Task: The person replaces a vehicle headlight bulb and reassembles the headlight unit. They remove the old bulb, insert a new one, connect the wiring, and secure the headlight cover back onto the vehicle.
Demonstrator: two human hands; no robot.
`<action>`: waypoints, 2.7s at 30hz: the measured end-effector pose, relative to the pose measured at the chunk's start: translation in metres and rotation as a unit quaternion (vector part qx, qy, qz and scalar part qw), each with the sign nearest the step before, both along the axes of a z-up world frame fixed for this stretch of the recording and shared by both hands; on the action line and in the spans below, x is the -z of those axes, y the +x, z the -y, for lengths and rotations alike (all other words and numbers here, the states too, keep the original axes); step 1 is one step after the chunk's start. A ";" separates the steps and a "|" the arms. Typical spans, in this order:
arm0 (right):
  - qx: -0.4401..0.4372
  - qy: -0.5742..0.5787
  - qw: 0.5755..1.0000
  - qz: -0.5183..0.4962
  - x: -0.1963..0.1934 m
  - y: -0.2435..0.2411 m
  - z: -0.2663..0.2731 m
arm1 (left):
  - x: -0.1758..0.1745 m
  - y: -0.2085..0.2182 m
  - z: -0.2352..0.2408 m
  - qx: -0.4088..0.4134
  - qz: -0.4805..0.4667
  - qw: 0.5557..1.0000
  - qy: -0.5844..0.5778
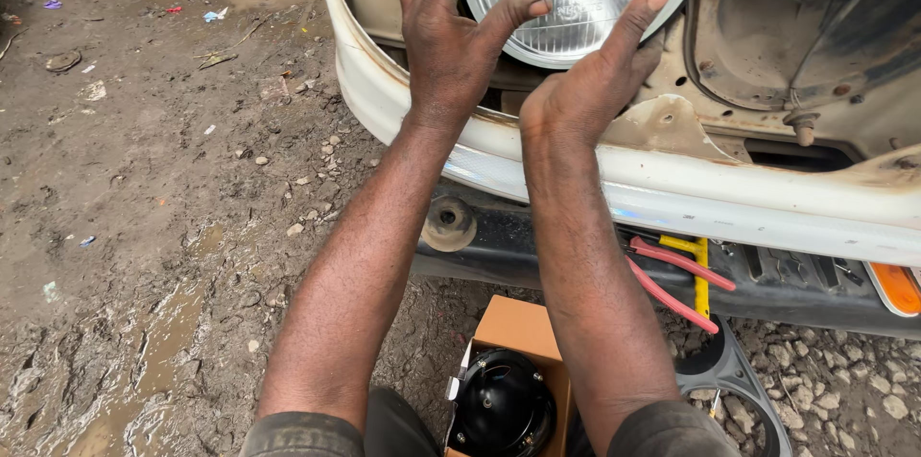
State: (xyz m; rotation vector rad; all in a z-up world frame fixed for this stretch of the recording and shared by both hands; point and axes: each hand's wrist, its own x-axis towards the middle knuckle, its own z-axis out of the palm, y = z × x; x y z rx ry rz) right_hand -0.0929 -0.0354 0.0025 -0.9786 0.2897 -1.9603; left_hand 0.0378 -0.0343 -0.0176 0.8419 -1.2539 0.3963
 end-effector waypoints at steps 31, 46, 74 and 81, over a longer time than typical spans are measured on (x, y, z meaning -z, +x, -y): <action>-0.019 0.098 0.995 -0.006 -0.008 -0.002 -0.008 | -0.015 0.001 -0.016 0.001 -0.075 0.991 0.115; -0.031 0.073 0.997 -0.011 -0.024 -0.004 -0.025 | -0.037 -0.007 -0.035 0.055 -0.104 0.985 0.127; -0.064 0.149 0.986 -0.027 -0.037 -0.016 -0.031 | -0.047 -0.010 -0.044 0.037 -0.108 0.980 0.161; -0.067 0.119 0.990 -0.036 -0.038 -0.019 -0.031 | -0.044 -0.010 -0.043 0.034 -0.108 0.979 0.167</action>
